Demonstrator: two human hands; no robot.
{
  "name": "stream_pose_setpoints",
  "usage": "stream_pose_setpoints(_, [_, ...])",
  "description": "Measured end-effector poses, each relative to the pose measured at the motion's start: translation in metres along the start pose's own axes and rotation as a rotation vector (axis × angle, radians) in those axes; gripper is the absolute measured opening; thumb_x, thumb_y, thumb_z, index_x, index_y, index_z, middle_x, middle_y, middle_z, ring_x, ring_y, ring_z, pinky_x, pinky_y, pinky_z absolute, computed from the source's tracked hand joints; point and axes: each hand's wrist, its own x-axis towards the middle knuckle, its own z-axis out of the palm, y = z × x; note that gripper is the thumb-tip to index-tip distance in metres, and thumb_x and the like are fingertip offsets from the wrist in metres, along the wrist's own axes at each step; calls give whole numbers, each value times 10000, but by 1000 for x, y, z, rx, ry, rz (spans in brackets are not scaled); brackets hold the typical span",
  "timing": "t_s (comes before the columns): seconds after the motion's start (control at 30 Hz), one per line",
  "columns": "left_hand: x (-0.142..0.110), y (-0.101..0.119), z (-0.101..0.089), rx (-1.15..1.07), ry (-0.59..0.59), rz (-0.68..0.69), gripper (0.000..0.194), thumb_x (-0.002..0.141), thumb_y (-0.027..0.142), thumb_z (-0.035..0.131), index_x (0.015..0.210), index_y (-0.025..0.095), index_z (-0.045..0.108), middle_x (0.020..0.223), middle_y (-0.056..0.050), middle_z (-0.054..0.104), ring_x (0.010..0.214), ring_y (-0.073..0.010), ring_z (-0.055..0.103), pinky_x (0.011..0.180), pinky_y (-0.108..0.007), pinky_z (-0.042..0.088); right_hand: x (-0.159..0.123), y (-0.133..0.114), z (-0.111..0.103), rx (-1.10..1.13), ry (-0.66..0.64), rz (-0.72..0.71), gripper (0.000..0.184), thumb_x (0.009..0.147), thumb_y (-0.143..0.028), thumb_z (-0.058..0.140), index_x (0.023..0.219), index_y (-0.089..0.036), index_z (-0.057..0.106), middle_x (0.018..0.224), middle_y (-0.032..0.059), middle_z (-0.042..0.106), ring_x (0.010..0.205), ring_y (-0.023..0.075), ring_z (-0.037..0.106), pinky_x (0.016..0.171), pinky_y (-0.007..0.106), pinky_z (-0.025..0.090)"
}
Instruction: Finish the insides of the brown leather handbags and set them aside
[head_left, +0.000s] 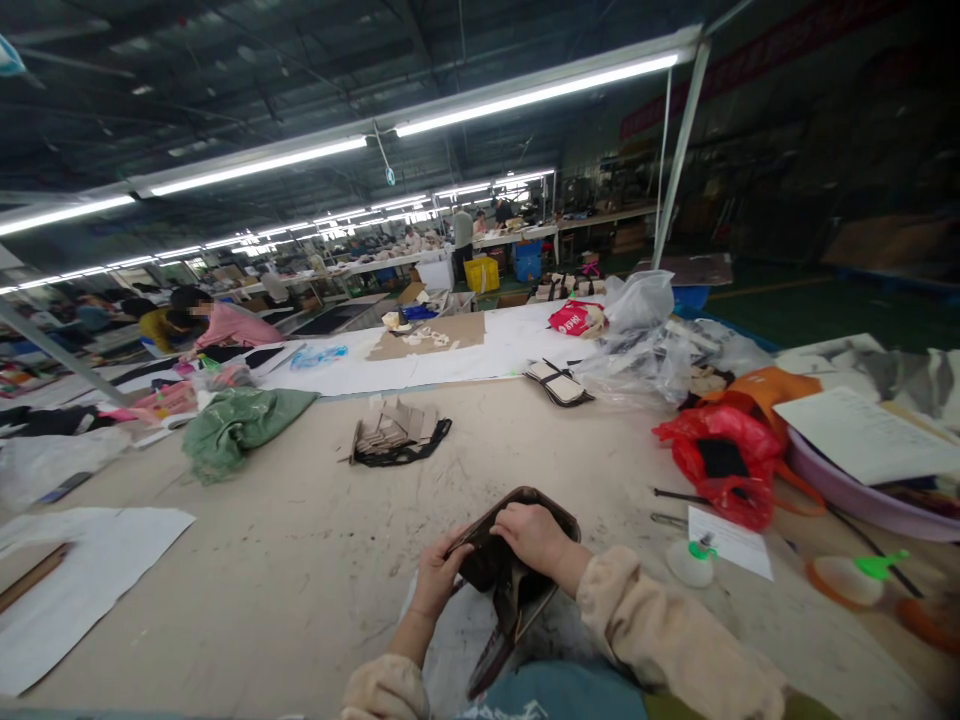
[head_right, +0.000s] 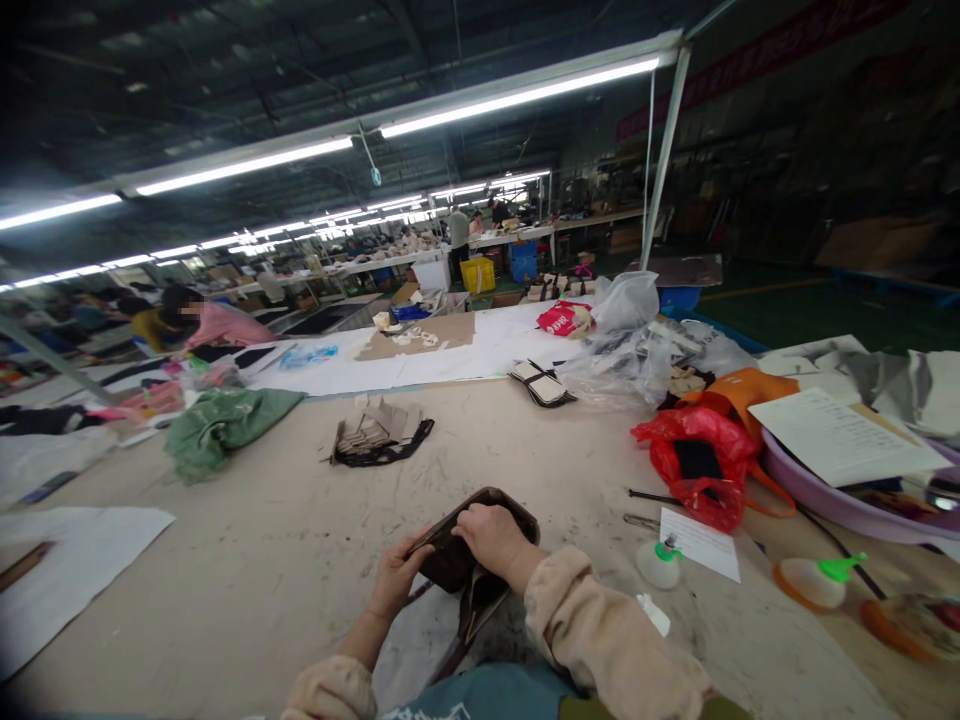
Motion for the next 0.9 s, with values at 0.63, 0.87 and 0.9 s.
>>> stream_pose_setpoints(0.63, [3, -4, 9, -78, 73, -70, 305, 734, 342, 572, 960, 152, 647, 975, -71, 667, 960, -203, 582, 914, -351, 421, 11, -1, 4, 24, 75, 38, 248, 870, -303, 436, 758, -164, 607, 778, 45, 623, 743, 151, 569, 674, 240, 405])
stream_pose_setpoints(0.87, [5, 1, 12, -120, 99, -82, 274, 709, 340, 593, 904, 157, 652, 930, -63, 674, 911, -192, 593, 874, -325, 438, 13, -1, 1, 29, 62, 59, 243, 871, -289, 431, 770, -158, 609, 780, 52, 625, 754, 158, 571, 681, 245, 407])
stream_pose_setpoints(0.9, [5, 2, 13, -134, 103, -88, 272, 706, 341, 596, 897, 156, 650, 926, -63, 675, 901, -190, 595, 865, -321, 442, 14, -1, 1, 29, 63, 56, 246, 873, -290, 428, 770, -157, 608, 782, 51, 624, 759, 158, 570, 682, 245, 407])
